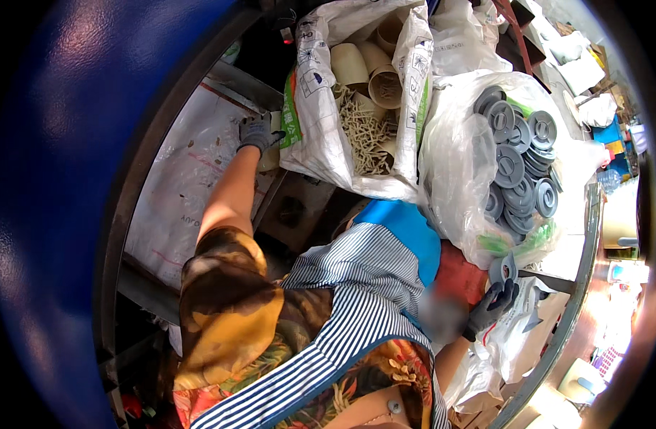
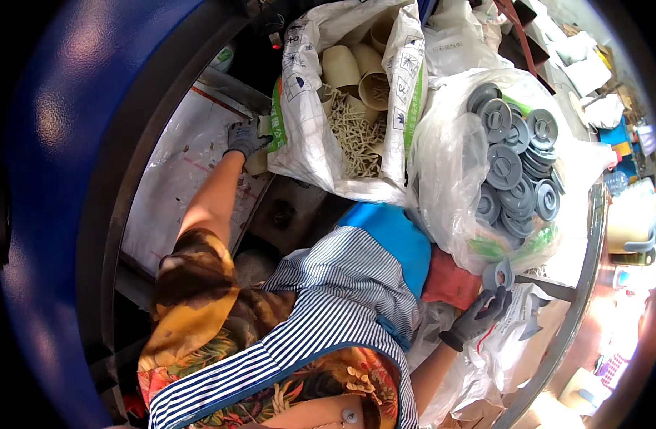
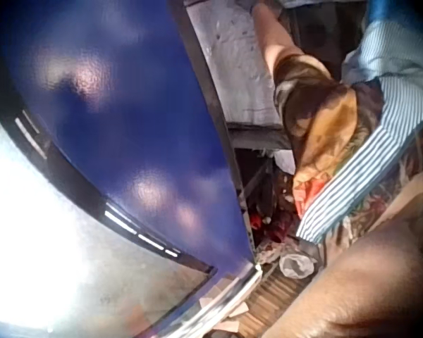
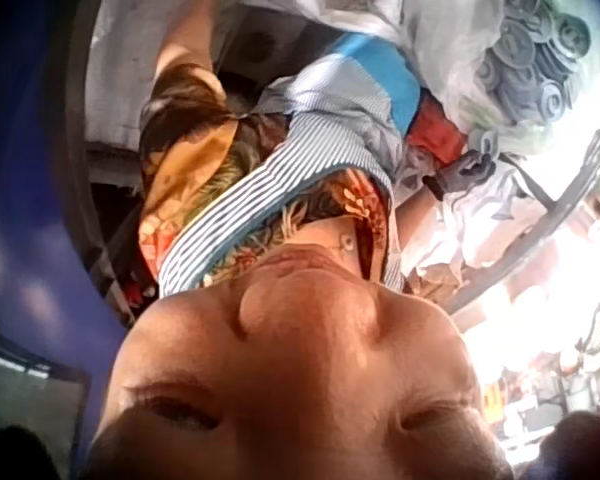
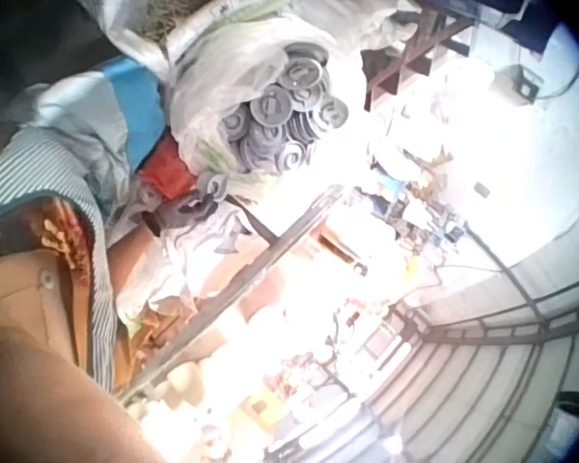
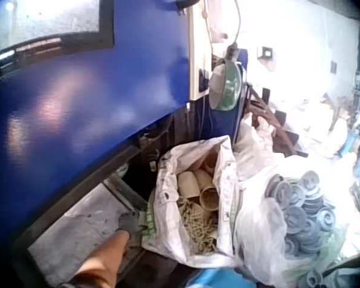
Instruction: The person assembles plastic carafes by hand by fitting gray lids onto white pitcher bodies and inserting internal components into them.
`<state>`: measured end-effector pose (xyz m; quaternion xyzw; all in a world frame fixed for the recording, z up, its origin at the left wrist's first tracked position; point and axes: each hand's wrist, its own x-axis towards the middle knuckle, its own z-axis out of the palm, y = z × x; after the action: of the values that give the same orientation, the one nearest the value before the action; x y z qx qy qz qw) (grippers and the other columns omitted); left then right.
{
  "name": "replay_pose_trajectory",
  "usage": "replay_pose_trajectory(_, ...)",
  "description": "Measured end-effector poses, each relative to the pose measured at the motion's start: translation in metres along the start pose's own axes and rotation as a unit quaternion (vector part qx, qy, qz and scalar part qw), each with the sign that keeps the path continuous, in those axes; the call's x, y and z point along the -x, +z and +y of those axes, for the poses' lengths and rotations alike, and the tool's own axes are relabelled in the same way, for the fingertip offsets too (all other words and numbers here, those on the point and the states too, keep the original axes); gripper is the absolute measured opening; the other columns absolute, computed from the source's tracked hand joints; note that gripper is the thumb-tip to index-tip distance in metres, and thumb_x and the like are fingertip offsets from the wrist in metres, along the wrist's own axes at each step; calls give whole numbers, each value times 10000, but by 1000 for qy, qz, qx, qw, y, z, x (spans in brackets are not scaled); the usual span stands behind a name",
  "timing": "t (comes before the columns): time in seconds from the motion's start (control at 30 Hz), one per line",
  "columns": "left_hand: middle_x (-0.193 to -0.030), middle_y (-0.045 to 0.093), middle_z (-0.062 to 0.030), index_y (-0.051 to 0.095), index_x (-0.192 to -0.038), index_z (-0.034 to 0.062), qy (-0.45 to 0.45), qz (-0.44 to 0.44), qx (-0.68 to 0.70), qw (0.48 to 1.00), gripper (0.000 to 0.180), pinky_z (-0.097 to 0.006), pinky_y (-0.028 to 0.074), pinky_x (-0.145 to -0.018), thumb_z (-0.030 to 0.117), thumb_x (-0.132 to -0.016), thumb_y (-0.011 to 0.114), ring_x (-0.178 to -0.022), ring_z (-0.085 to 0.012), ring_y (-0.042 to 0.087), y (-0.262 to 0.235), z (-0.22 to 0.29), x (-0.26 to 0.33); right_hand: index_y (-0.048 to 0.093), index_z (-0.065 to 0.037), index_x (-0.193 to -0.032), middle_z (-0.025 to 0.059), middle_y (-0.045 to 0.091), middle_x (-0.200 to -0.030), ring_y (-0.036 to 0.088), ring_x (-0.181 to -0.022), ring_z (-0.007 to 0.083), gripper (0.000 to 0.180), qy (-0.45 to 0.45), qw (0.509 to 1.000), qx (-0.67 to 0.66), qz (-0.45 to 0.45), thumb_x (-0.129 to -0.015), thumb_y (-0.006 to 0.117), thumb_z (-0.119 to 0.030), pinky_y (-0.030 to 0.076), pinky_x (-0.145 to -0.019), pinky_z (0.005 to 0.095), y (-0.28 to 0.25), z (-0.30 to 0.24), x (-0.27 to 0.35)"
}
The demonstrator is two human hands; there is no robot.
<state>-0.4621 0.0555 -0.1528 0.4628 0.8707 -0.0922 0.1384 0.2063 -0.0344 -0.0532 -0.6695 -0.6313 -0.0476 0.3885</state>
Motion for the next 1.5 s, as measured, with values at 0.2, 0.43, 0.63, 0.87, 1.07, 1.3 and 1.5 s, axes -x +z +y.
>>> replay_pose_trajectory(0.2, -1513, 331, -128, 334, -1485, 168, 21, 282, -111, 953, 804, -520, 285, -1098, 516, -824, 628, -1377, -380, 316, 27, -51, 23, 573, 10, -1225, 212, 505, -1334, 457, -1266, 360, 334, -70, 997, -16, -31, -936, 598, -156, 368, -1043, 464, 11, -21, 6)
replay_pose_trajectory(0.43, -1303, 565, -162, 587, -1280, 120, 203, 46, -104, 973, 502, -452, 373, -1044, 410, -871, 573, -1230, -326, 498, -14, -2, -94, 463, -119, -1397, 161, 349, -1501, 338, -1379, 336, 519, -260, 882, 366, -142, -942, 477, -367, 255, -1151, 459, -7, -45, 27)
replay_pose_trajectory(0.63, -1298, 563, -161, 556, -1294, 84, 241, 79, -1, 967, 479, -430, 382, -1037, 349, -895, 560, -1216, -310, 504, 2, 104, -81, 537, -88, -1253, 150, 483, -1360, 470, -1231, 350, 471, -69, 991, 45, -104, -843, 633, -301, 382, -1039, 490, 8, -78, 6)
replay_pose_trajectory(0.87, -1291, 560, -161, 520, -1311, 41, 442, 63, 250, 859, 455, -404, 393, -1028, 277, -923, 546, -1200, -291, 512, -25, 180, 94, 385, -90, -1414, 198, 377, -1456, 409, -1292, 400, 835, -121, 963, -185, -152, -732, 740, -417, 349, -1077, 489, 10, -127, 26)
replay_pose_trajectory(1.07, -1286, 558, -160, 489, -1325, 5, 485, 56, 391, 780, 435, -382, 401, -1021, 215, -947, 534, -1186, -274, 518, -38, 156, 226, 241, -40, -1499, 167, 364, -1475, 341, -1365, 307, 1150, -14, 683, -619, -388, -624, 880, -428, 249, -1154, 429, 0, -208, -6)
replay_pose_trajectory(1.3, -1257, 571, -182, 520, -1296, -19, 538, 206, 424, 699, 458, -427, 388, -1044, 158, -882, 603, -1180, -326, 528, -126, 145, 324, 218, 48, -1482, 172, 365, -1475, 346, -1379, 273, 1212, 15, 791, -549, -269, -597, 916, -396, 257, -1144, 400, -4, -126, 5)
replay_pose_trajectory(1.5, -1268, 590, -47, 647, -1212, 166, 735, 211, 121, 633, 474, -525, 334, -1094, 390, -795, 673, -1216, -302, 503, -152, 169, 339, 217, 0, -1502, 148, 355, -1500, 331, -1396, 277, 1196, -32, 780, -524, -342, -594, 901, -372, 255, -1151, 416, 7, -136, 33)
